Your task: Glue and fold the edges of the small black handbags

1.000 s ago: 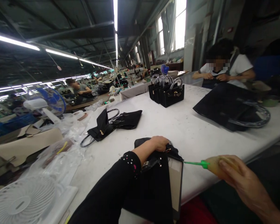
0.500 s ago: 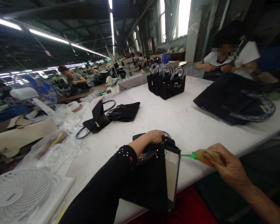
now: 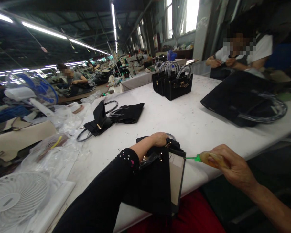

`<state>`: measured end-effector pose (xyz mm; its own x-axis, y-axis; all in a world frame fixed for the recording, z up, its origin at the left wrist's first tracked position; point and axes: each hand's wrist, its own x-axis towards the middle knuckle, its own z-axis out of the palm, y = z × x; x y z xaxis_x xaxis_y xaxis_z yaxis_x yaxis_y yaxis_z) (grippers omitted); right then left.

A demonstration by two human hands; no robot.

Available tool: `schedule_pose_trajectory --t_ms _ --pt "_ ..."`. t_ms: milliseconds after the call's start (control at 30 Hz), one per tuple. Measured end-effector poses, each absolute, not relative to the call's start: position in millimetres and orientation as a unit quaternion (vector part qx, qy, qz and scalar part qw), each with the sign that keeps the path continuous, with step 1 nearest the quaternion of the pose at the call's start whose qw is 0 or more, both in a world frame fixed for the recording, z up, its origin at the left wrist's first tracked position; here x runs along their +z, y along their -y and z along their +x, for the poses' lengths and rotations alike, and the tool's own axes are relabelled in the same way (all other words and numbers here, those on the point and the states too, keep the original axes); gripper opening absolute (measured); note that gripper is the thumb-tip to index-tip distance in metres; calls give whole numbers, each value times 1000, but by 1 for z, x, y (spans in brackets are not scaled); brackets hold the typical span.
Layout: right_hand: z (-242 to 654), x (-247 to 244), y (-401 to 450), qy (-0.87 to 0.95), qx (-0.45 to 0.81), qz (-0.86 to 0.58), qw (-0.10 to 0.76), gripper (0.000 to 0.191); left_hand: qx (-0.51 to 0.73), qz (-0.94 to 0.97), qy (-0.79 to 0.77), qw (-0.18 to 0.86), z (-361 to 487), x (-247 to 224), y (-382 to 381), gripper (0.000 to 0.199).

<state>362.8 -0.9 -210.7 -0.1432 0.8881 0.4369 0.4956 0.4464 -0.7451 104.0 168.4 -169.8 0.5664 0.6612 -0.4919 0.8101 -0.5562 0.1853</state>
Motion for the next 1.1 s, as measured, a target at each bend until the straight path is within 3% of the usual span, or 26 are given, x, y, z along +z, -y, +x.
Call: schedule_pose_trajectory --t_ms 133,267,667,1100 --pt "365 -211 -2 750 259 -448 412 8 -186 862 -425 205 105 -168 -168 33" --pt "367 -211 -4 742 206 -452 451 7 -188 860 -428 207 106 -166 -167 29" --pt "366 -208 -7 769 198 -436 423 10 -184 868 -410 209 105 -169 -169 28" --pt "367 -208 0 728 164 -472 469 16 -189 862 -421 208 106 -168 -168 29"
